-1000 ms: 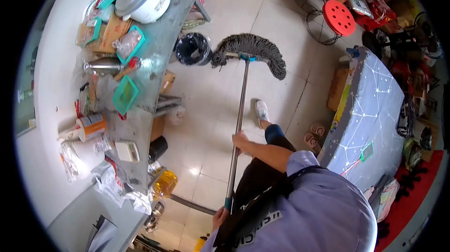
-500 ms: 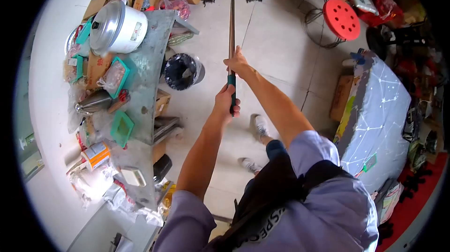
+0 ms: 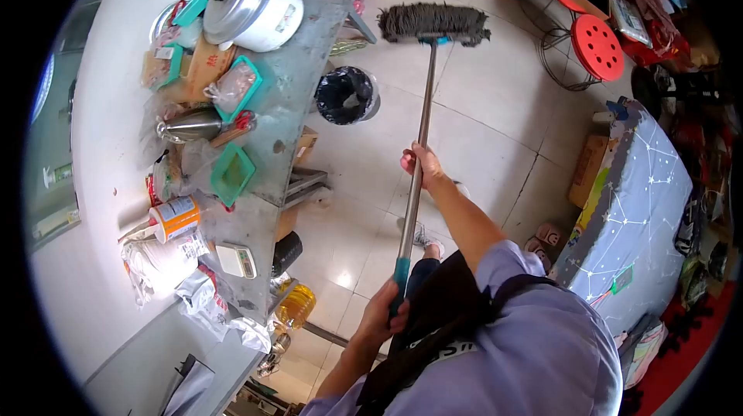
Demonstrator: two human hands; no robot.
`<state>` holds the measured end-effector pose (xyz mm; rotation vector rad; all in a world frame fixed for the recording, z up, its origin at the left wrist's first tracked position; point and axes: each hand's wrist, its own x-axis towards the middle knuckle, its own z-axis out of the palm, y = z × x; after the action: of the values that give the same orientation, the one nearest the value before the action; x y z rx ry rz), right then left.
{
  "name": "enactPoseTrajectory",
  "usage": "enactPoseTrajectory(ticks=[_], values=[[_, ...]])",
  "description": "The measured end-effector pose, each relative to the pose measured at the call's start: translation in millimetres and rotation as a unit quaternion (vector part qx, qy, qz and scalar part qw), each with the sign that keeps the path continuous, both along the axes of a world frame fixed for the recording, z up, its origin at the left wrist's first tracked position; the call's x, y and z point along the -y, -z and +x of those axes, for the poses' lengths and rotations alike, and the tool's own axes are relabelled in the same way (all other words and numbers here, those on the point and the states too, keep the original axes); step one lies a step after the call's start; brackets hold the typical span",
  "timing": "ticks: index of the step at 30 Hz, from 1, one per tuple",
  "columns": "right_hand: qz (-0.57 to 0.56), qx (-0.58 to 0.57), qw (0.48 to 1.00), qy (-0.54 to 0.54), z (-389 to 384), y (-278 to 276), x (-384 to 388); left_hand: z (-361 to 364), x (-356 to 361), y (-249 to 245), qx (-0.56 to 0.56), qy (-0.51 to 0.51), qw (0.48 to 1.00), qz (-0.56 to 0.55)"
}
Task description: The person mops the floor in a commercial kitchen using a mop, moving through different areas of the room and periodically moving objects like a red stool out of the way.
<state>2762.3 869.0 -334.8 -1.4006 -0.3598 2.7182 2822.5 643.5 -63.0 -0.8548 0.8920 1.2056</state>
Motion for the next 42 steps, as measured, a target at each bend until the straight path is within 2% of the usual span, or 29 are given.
enactPoseTrajectory(ticks=[1,2,4,5,6,10,13,14,15,18,20,22,25,26,27,28,29,30,31,32,33,34,35,36,39,41,42], values=[[-0.052,-0.035,0.997,0.037,-0.7,13.0,16.2,-2.2,22.4,-12.3,0.027,-0.020,0.999,-0.009],[-0.108,-0.031,0.994,0.013,-2.9,12.6,36.0,-7.6,46.6,-22.5,0.019,-0.004,1.000,-0.008],[0.015,0.083,0.996,-0.038,-7.3,-7.1,84.7,-16.9,88.1,-42.1,0.028,-0.006,1.000,0.009],[0.051,0.118,0.991,-0.033,-9.4,-25.6,105.3,-21.6,96.2,-62.8,0.031,0.043,0.998,-0.026],[0.085,0.154,0.984,-0.025,-11.5,-47.0,119.9,-23.5,112.0,-71.4,0.059,0.013,0.998,-0.026],[0.083,0.243,0.965,-0.058,-38.4,-75.5,135.6,-48.9,144.7,-78.8,0.142,-0.092,0.986,-0.005],[0.122,0.252,0.954,-0.105,-67.9,-47.8,114.6,-83.4,111.6,-69.8,0.131,-0.069,0.989,-0.014],[0.123,0.242,0.954,-0.127,-79.5,-30.6,99.8,-87.6,120.6,-43.7,0.239,-0.128,0.962,0.017],[0.125,0.232,0.953,-0.149,-91.3,-21.0,80.9,-98.7,105.1,-38.0,0.223,-0.115,0.967,0.037],[0.167,0.319,0.917,-0.173,-137.1,-6.6,30.7,-144.2,43.4,-22.6,0.169,-0.086,0.979,0.078],[0.258,0.309,0.892,-0.204,-163.6,1.9,-12.8,-173.1,8.0,-2.6,0.160,-0.078,0.982,0.066],[0.296,0.286,0.882,-0.230,-189.2,22.4,-56.8,-199.1,-31.8,14.5,0.155,-0.082,0.982,0.068],[0.302,0.322,0.860,-0.256,-219.2,20.3,-101.2,-219.8,-67.5,25.8,0.155,-0.099,0.980,0.082],[0.268,0.342,0.862,-0.262,-218.8,9.1,-100.0,-214.9,-65.1,23.5,0.153,-0.098,0.981,0.070],[0.225,0.299,0.904,-0.209,-213.2,-19.3,-95.5,-207.6,-58.9,19.7,0.150,-0.094,0.983,0.058],[0.265,0.319,0.888,-0.198,-198.8,-5.7,-74.7,-194.2,-37.9,21.3,0.164,-0.085,0.982,0.047],[0.304,0.341,0.869,-0.188,-183.8,10.4,-54.0,-189.8,-31.5,5.4,0.154,-0.065,0.986,-0.020],[0.231,0.359,0.884,-0.191,-169.6,11.9,-35.9,-179.0,-19.6,-11.5,0.066,-0.010,0.996,-0.051],[0.211,0.382,0.871,-0.226,-162.3,-27.3,-25.6,-168.3,-7.8,-28.3,-0.018,0.056,0.994,-0.089],[0.248,0.380,0.860,-0.233,-145.6,-33.0,-3.3,-167.6,-3.0,-48.0,-0.058,0.105,0.985,-0.121],[0.187,0.354,0.886,-0.234,-131.1,-53.0,9.0,-169.5,-2.4,-62.6,-0.076,0.136,0.977,-0.148],[0.171,0.360,0.891,-0.215,-124.9,-72.2,18.9,-171.6,2.2,-81.0,-0.080,0.158,0.969,-0.173],[0.149,0.361,0.895,-0.215,-118.8,-80.8,28.2,-175.8,1.9,-88.7,-0.084,0.176,0.962,-0.191],[0.093,0.322,0.923,-0.189,-113.9,-83.2,31.7,-181.0,-0.5,-93.8,-0.091,0.196,0.954,-0.208],[0.005,0.253,0.960,-0.119,-134.6,-72.6,31.3,-212.1,-14.7,-99.9,-0.099,0.240,0.939,-0.227],[-0.015,0.225,0.974,-0.020,-160.6,-70.4,17.0,-240.0,-34.2,-96.6,-0.095,0.266,0.934,-0.219],[0.007,0.207,0.978,-0.028,-170.1,-51.8,6.0,-252.0,-49.4,-92.9,-0.093,0.273,0.935,-0.208]])
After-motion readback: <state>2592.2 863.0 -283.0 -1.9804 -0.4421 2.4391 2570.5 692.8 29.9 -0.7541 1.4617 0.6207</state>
